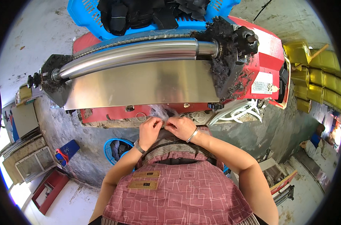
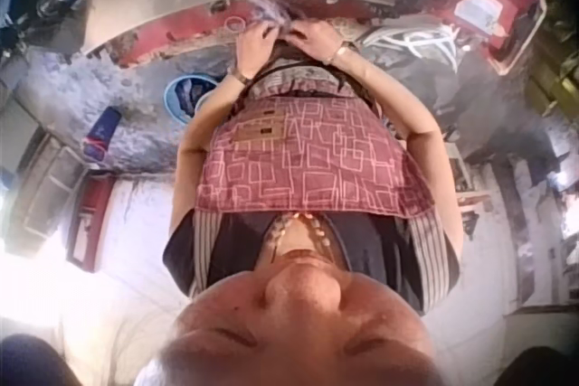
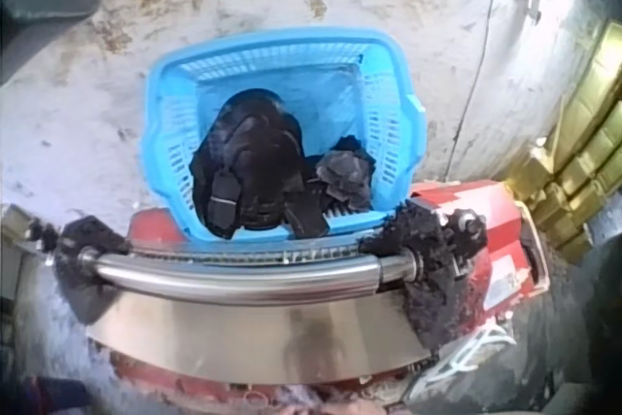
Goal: Apply adhesive or process shoe component parts using a roller machine.
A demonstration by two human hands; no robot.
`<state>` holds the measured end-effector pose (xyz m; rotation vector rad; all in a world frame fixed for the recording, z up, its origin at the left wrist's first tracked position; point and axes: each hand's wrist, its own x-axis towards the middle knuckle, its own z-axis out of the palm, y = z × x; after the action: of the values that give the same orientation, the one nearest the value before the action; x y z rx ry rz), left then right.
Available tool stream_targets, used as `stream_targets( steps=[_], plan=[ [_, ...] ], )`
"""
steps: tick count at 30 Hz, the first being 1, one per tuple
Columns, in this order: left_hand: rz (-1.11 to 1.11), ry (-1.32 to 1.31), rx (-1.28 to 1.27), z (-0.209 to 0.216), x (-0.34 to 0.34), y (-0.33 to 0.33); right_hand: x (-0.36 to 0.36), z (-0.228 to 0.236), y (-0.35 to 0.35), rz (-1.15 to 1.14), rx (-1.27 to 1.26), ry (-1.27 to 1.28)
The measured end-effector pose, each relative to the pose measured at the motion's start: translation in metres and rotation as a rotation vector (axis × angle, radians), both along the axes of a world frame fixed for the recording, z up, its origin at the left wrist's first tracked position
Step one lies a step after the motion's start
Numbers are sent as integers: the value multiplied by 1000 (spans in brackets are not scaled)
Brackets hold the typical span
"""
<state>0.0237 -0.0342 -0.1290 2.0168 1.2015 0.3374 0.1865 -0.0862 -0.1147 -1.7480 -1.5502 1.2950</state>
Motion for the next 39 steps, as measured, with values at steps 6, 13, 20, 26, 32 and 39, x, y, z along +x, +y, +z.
stream_targets(
  steps=[6,13,20,26,32,39],
  plan=[
    [-52,-175,-181,3,-11,6,9,2,-1,-192,-199,89],
    [222,12,-13,-16,-76,17,61,-35,-30,-362,-135,-98],
    [17,101,315,11,-30,9,36,-14,-27,-170,283,-609],
    [-219,220,344,-14,-19,11,9,-27,8,302,565,-628],
    [313,-94,-352,-22,-51,22,22,-15,-17,-122,151,-418],
    [243,-368,-251,1,-22,10,-11,-12,16,363,541,-387]
  ],
)
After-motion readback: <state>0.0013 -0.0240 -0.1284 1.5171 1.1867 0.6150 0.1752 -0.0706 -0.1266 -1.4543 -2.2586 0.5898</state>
